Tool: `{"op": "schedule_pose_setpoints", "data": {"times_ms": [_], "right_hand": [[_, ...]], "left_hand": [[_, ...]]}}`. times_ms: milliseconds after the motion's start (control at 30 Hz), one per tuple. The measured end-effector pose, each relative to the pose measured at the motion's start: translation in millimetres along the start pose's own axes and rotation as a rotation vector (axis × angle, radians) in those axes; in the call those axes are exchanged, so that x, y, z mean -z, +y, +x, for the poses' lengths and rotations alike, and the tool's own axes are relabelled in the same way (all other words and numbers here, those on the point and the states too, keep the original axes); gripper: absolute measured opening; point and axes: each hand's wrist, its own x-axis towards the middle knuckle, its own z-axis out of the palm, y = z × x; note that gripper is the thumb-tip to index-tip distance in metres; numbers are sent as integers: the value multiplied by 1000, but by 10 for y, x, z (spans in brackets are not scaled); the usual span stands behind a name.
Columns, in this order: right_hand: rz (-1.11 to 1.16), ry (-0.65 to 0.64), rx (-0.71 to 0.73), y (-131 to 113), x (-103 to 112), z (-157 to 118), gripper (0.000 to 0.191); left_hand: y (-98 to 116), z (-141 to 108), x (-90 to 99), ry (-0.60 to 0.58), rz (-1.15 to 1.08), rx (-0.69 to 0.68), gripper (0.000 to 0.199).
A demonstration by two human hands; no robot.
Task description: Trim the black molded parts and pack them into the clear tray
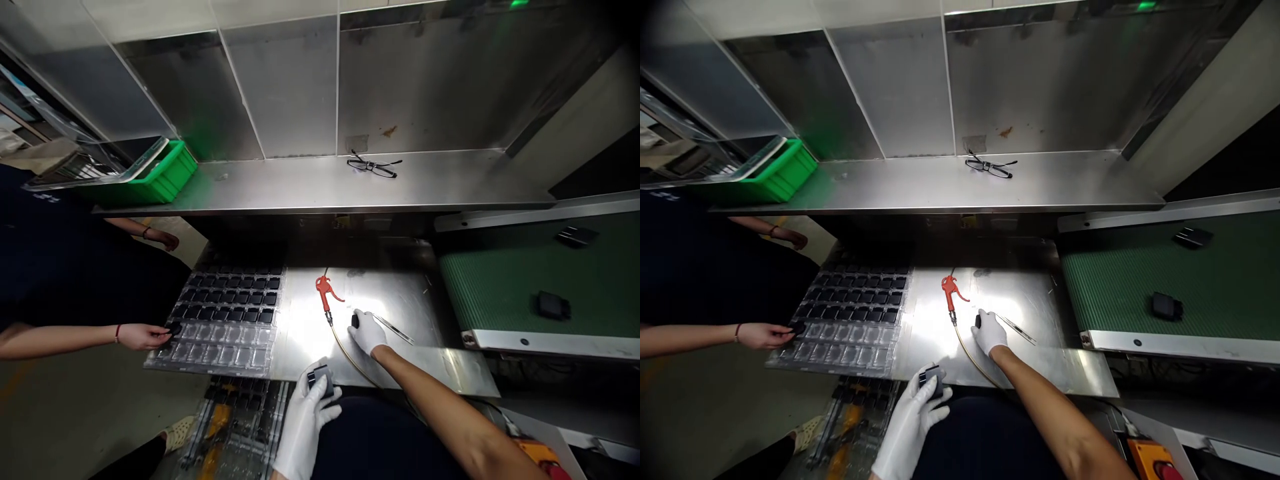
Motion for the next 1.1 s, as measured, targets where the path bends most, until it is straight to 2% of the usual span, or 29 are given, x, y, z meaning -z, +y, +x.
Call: {"op": "schedule_pose_setpoints", "data": {"times_ms": [100,200,300,433,500,600,700,767,833,967,1033,1100], "right_hand": [[134,-36,-36,-90,12,33,35],[366,-116,-31,-137,164,-106,33],[668,-311,-11,-220,383,-437,28],[1063,-582,-10,-470,685,-987,52],[1357,-731,-113,-638,818,-1218,52],[1746,-920,-276,-882,968,-1466,38],[1851,-983,-284,-1064,1043,-1611,24],[1854,-980,-264,-1143,1061,-1669,22],[1841,-956,-237,-1190,1067,-1706,22],[1835,-931,-234,-1220,1065,-1743,24],[1815,-923,-233,-1226,1058,-1750,25],[1790,-906,-223,-1237,1050,-1756,26]], "left_hand": [[-5,18,45,-2,-2,-38,43],[23,23,80,-20,-52,-46,39],[109,16,85,-31,-102,-45,37],[294,10,22,-31,-151,-20,36],[397,-10,-34,-46,-159,12,31],[532,-72,-122,-205,-118,-44,20],[623,-143,-199,-369,-100,-92,12],[666,-183,-238,-409,-76,-114,6],[701,-217,-258,-376,42,-201,11],[734,-253,-222,-230,343,-403,28],[727,-244,-179,-216,402,-403,26],[716,-221,-141,-220,370,-354,27]]}}
